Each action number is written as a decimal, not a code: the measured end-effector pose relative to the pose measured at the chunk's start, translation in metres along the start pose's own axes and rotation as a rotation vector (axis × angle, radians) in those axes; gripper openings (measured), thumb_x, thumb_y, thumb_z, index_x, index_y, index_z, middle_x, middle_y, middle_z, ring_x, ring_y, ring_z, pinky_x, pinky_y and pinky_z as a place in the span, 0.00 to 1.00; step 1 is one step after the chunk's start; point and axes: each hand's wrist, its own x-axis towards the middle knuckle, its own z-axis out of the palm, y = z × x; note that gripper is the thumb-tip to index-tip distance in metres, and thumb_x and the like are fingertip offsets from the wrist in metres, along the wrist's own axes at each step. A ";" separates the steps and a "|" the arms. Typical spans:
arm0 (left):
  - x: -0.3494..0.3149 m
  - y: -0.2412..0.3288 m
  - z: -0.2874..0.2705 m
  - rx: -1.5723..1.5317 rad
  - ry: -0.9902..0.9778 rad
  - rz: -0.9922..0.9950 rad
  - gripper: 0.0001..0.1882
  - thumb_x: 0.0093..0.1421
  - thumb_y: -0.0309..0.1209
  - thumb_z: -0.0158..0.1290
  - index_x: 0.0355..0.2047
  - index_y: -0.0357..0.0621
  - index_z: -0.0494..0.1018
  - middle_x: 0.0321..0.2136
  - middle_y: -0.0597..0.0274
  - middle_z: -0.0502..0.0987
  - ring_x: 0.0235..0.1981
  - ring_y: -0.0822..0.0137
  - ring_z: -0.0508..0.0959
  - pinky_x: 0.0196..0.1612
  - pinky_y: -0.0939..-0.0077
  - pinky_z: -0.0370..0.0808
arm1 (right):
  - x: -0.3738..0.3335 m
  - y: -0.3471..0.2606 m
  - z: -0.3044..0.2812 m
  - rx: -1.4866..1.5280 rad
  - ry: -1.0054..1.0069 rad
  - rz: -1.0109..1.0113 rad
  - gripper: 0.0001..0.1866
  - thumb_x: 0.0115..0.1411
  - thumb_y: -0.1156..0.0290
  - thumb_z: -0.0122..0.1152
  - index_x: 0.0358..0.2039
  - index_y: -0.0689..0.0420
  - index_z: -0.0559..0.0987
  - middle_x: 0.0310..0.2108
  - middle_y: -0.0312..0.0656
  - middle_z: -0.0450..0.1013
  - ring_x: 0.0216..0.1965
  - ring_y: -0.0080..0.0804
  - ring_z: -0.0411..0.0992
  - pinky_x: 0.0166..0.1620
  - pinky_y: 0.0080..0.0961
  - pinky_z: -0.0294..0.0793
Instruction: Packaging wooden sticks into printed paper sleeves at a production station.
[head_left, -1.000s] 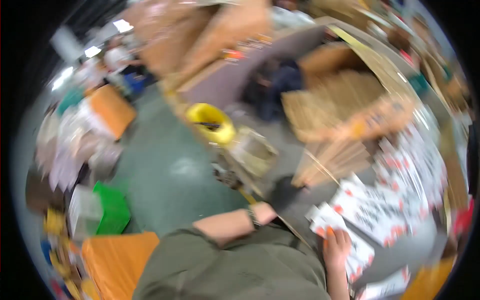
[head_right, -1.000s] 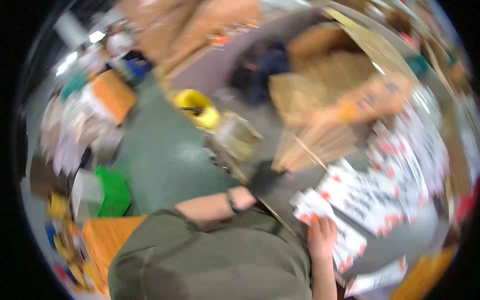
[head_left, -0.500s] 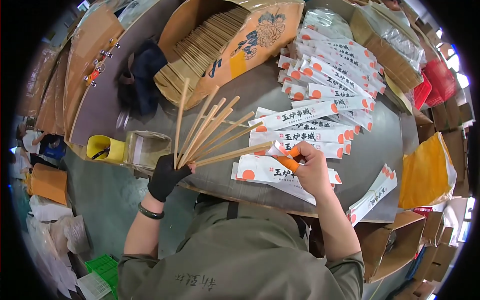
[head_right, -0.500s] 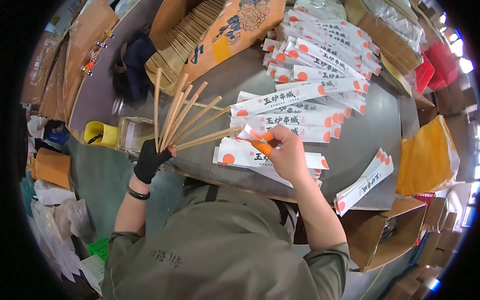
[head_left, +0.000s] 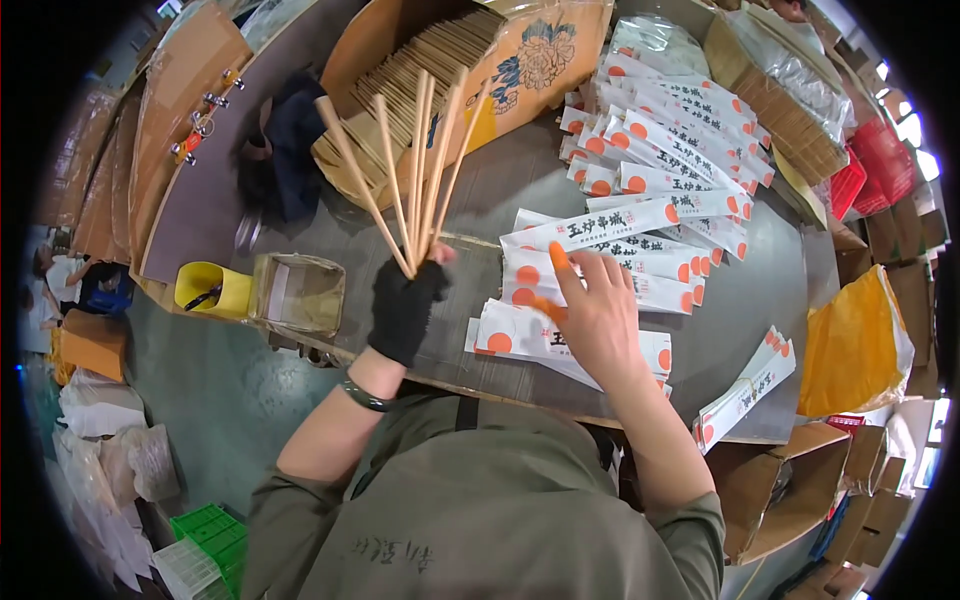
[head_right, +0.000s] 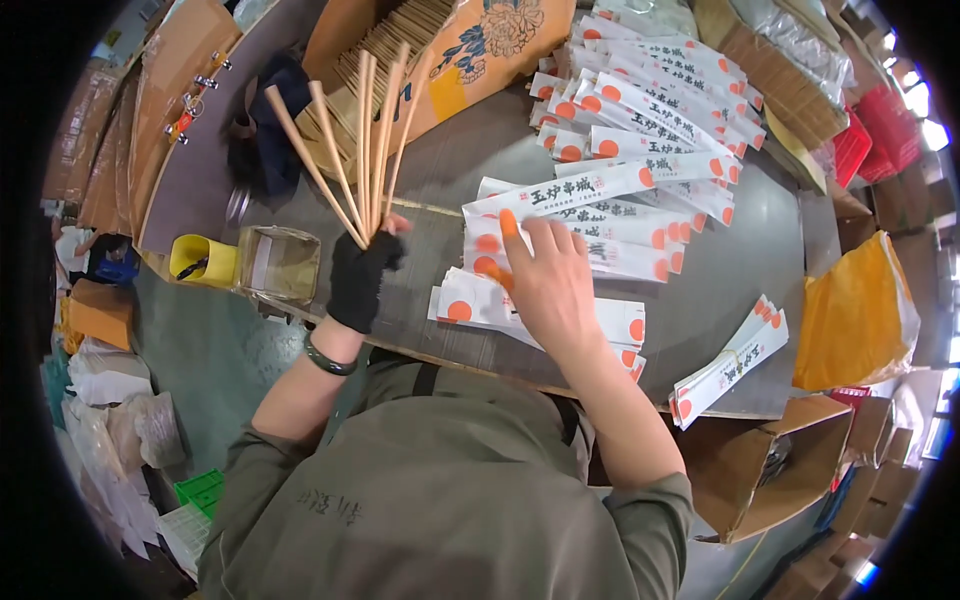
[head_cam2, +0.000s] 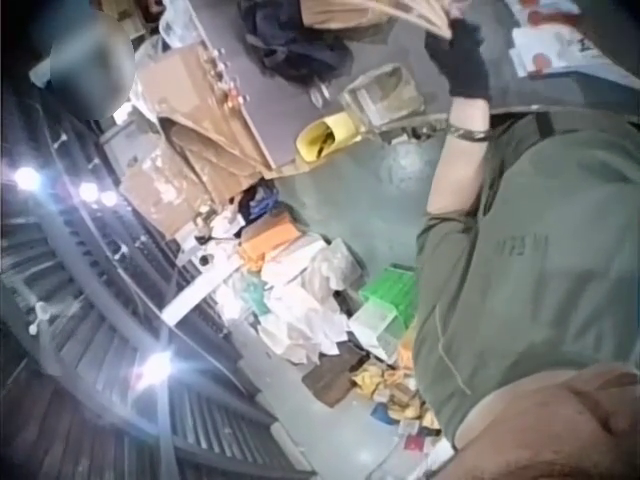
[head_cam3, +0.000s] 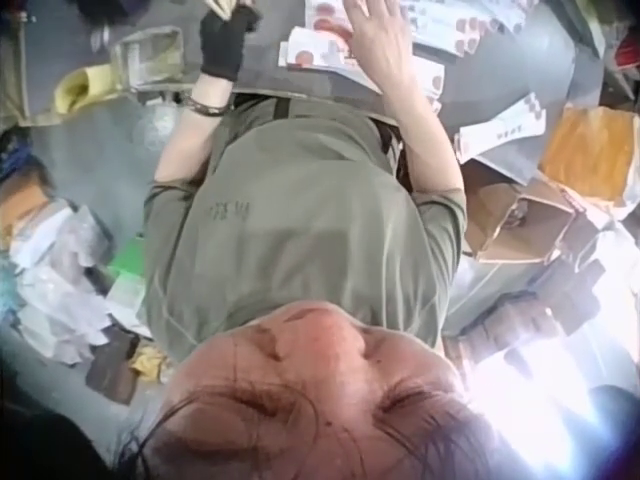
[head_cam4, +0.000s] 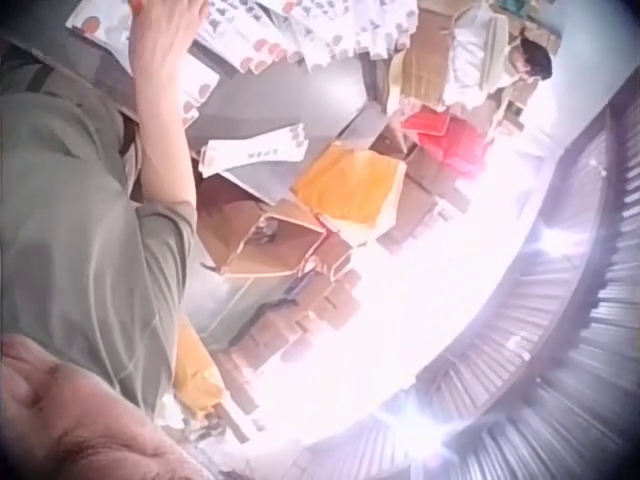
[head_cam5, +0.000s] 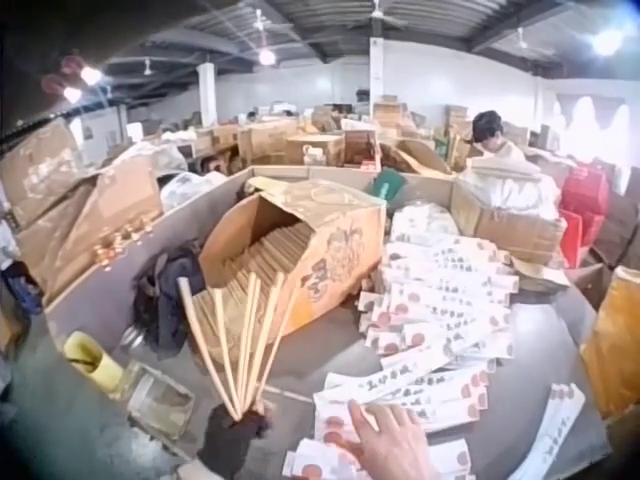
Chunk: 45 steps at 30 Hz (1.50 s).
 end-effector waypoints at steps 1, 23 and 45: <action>0.003 -0.005 -0.014 0.212 0.047 -0.042 0.09 0.64 0.30 0.52 0.37 0.36 0.76 0.31 0.61 0.80 0.28 0.76 0.75 0.33 0.82 0.72 | -0.011 -0.003 0.001 -0.001 -0.002 0.002 0.19 0.48 0.72 0.66 0.42 0.61 0.77 0.40 0.44 0.71 0.42 0.41 0.69 0.44 0.38 0.69; -0.039 0.007 -0.088 0.116 -0.131 -0.176 0.08 0.58 0.27 0.57 0.36 0.35 0.77 0.26 0.64 0.78 0.30 0.73 0.77 0.37 0.79 0.73 | -0.034 0.015 0.004 0.840 -0.113 0.634 0.08 0.53 0.77 0.69 0.28 0.60 0.76 0.25 0.33 0.70 0.25 0.20 0.64 0.30 0.20 0.65; -0.002 -0.013 -0.032 0.196 0.006 -0.122 0.10 0.63 0.30 0.53 0.40 0.38 0.76 0.24 0.67 0.78 0.18 0.81 0.68 0.21 0.84 0.64 | -0.047 -0.009 0.015 0.070 -0.388 -0.256 0.22 0.46 0.73 0.62 0.44 0.64 0.75 0.37 0.42 0.69 0.40 0.39 0.69 0.42 0.35 0.70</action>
